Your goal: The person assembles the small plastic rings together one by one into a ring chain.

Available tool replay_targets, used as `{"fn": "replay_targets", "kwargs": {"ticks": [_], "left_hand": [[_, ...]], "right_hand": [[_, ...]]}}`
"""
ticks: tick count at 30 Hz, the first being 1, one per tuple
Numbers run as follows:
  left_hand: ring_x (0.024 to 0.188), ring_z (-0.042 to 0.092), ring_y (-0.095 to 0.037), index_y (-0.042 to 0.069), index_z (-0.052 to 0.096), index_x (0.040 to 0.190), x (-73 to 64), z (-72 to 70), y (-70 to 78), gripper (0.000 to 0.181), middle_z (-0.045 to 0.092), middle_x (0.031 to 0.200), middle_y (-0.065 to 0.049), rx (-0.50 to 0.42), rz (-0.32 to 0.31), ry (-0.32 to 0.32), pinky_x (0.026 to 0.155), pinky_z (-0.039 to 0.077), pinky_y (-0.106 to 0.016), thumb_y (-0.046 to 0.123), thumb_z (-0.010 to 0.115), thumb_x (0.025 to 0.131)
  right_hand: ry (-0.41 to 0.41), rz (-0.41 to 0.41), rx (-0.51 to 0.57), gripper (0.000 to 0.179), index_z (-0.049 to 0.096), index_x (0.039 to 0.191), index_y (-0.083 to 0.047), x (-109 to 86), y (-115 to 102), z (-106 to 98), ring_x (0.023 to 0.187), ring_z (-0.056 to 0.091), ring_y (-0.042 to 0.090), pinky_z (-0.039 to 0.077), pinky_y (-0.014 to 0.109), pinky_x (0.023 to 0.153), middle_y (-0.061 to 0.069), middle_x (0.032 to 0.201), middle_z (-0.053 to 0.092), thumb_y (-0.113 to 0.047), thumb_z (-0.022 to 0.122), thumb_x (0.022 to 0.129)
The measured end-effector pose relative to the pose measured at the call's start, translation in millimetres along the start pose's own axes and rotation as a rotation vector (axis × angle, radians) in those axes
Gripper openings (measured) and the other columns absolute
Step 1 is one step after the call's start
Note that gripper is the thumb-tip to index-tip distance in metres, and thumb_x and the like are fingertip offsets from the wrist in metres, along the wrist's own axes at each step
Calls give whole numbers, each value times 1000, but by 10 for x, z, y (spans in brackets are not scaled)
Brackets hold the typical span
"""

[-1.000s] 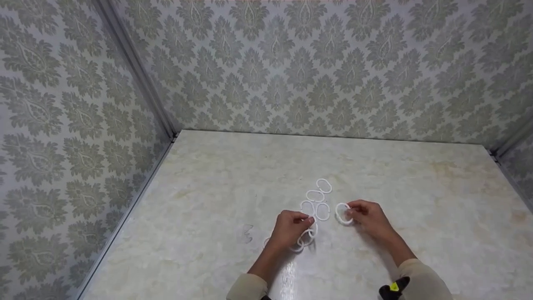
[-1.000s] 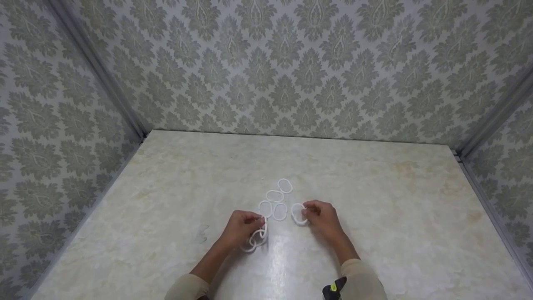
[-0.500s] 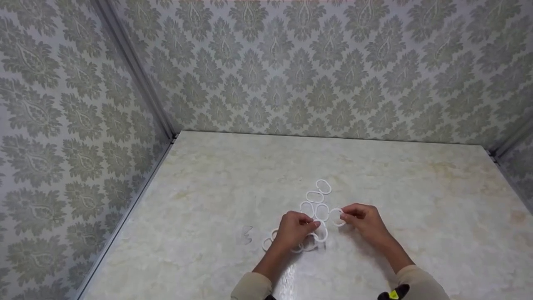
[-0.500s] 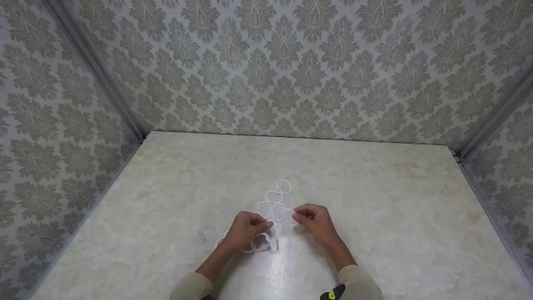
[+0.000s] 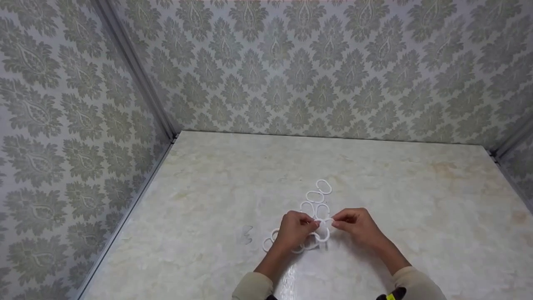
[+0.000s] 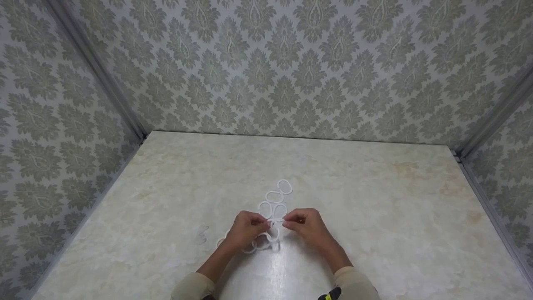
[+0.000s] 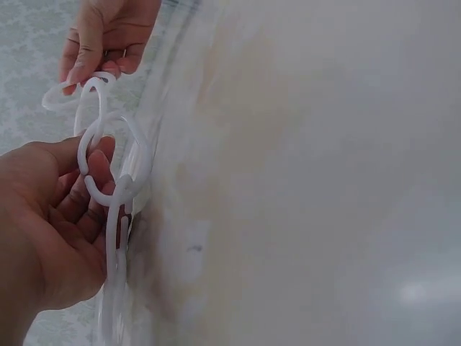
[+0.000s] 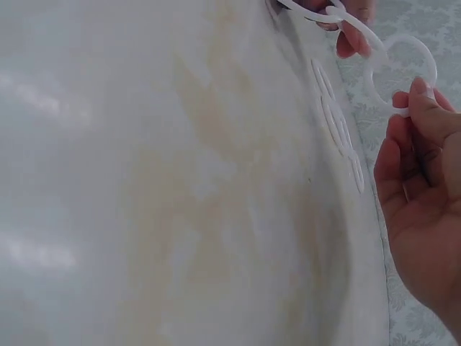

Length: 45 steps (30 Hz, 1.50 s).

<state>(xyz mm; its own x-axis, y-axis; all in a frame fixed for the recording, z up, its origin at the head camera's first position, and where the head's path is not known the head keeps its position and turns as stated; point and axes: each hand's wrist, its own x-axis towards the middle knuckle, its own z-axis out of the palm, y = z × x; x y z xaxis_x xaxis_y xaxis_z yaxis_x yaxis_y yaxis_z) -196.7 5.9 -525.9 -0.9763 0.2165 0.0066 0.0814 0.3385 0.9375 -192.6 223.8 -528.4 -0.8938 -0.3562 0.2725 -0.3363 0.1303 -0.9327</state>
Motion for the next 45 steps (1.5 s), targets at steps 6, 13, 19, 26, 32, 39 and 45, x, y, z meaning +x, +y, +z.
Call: {"fn": "replay_targets", "kwargs": {"ticks": [6,13,19,26,32,39,45], "left_hand": [[59,47,1,2,81,88,9,-14,-37,9,74,73,-6,113,79,-23,55,41,-15,9,75,88],[67,51,-1,10,78,108,-22,-105,-198,21,70,79,0,103,101,-77,63,45,-18,26,71,95],[68,50,-1,11,78,97,-73,-342,-347,24,64,75,5,142,218,12,66,45,-19,28,62,101],[61,46,-1,15,76,81,-77,-598,-474,25,58,64,7,275,355,79,61,41,-18,25,64,100],[64,50,-1,15,79,87,-78,-711,-471,21,68,71,3,335,354,41,63,45,-19,26,67,98],[67,55,-1,10,79,92,-33,-521,-191,15,75,82,-2,326,316,-27,65,49,-17,19,68,97],[67,55,1,2,75,107,15,-135,2,19,74,94,-9,115,190,-111,63,49,-16,13,72,92]], "right_hand": [[-4,70,-69,17,74,99,10,-24,22,41,77,61,-4,50,17,67,-15,87,74,-5,72,91],[48,150,-154,21,72,111,7,-47,35,-42,75,58,-2,49,19,68,11,92,73,-8,65,97],[8,211,-161,22,71,114,6,-59,22,-56,77,59,-3,49,18,69,23,101,71,-8,65,97],[-25,274,-157,21,71,111,5,-30,-19,-24,78,58,-1,48,17,70,23,104,71,-8,69,95],[-27,334,-169,21,72,110,2,-26,-41,4,71,54,2,45,19,57,20,97,70,-11,71,94],[-42,334,-160,22,71,113,2,-38,-46,-5,69,54,4,46,20,56,19,95,70,-11,68,96],[-33,317,-141,21,71,114,3,-23,-36,4,71,55,3,46,20,56,16,97,70,-9,67,97]]}}
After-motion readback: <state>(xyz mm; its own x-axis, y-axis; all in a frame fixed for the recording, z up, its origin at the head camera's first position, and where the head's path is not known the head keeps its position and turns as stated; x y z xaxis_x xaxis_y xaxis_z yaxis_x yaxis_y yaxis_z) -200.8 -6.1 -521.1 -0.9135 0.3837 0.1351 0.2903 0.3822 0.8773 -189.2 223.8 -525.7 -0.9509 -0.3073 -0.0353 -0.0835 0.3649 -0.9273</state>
